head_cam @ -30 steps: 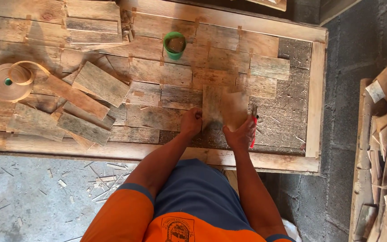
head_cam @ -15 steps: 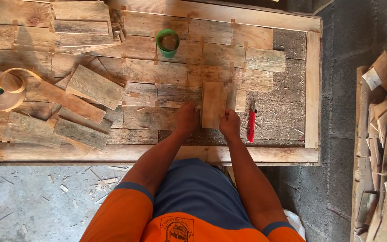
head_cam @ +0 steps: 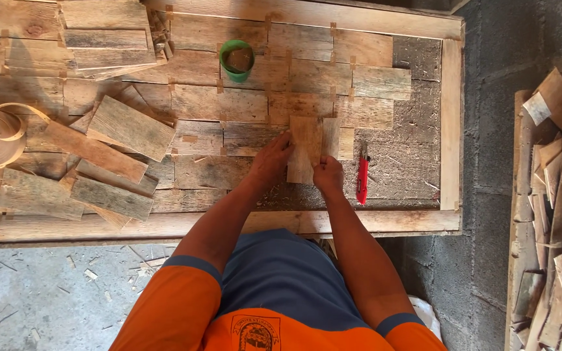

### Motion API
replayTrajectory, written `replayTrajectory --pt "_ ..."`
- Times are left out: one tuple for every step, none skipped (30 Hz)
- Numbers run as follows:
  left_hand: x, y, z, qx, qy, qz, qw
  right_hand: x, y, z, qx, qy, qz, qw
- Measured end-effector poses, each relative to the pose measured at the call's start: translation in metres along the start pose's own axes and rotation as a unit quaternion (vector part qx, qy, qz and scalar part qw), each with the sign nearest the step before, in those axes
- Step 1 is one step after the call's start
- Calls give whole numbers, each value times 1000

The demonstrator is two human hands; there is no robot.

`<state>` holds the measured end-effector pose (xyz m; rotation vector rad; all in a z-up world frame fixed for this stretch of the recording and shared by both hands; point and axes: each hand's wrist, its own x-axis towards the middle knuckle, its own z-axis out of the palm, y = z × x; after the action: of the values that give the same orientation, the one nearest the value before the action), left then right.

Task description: Applying glue and trimming wood veneer pieces onto a wooden surface.

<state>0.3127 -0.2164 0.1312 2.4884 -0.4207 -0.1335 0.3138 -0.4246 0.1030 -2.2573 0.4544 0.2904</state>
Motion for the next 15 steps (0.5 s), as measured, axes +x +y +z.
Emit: replayTrajectory --pt "1 -2 2 0 -1 0 1000 0 -1 0 0 -1 1 1000" --pt "1 -4 3 5 -8 -5 1000 0 -3 0 11 -3 8 1000" --pt "1 -5 5 10 -16 -10 1000 0 -4 0 22 -5 15 1000" --pt "1 -5 5 9 -17 -10 1000 -2 -6 -1 22 -5 16 1000" --pt "2 -4 4 17 -25 -14 999 -3 -9 -3 23 -9 21 999" --pt "3 -3 4 25 -33 -18 999 -4 -12 -4 25 -13 26 999" --pt "3 -5 7 24 -33 -18 999 -5 -13 -4 25 -13 26 999" --pt "2 -6 10 28 -35 -20 999 -5 -13 -5 22 -11 22 999" --pt "3 -8 12 31 -35 -23 999 -5 -14 -5 19 -8 16 1000" --pt "3 -7 9 31 -35 -23 999 -3 -11 -3 19 -8 16 1000" --pt "2 -5 7 31 -37 -23 999 -2 -7 -2 14 -5 14 1000" --pt "1 -4 5 30 -39 -23 999 -1 -2 -1 10 -2 13 1000" --pt "3 -7 10 30 -39 -23 999 1 -1 0 10 -2 13 1000" --pt "4 -10 15 34 -41 -25 998 2 0 0 -6 5 2 1000" --pt "5 -14 19 38 -44 -28 998 2 1 1 -22 10 -10 1000"
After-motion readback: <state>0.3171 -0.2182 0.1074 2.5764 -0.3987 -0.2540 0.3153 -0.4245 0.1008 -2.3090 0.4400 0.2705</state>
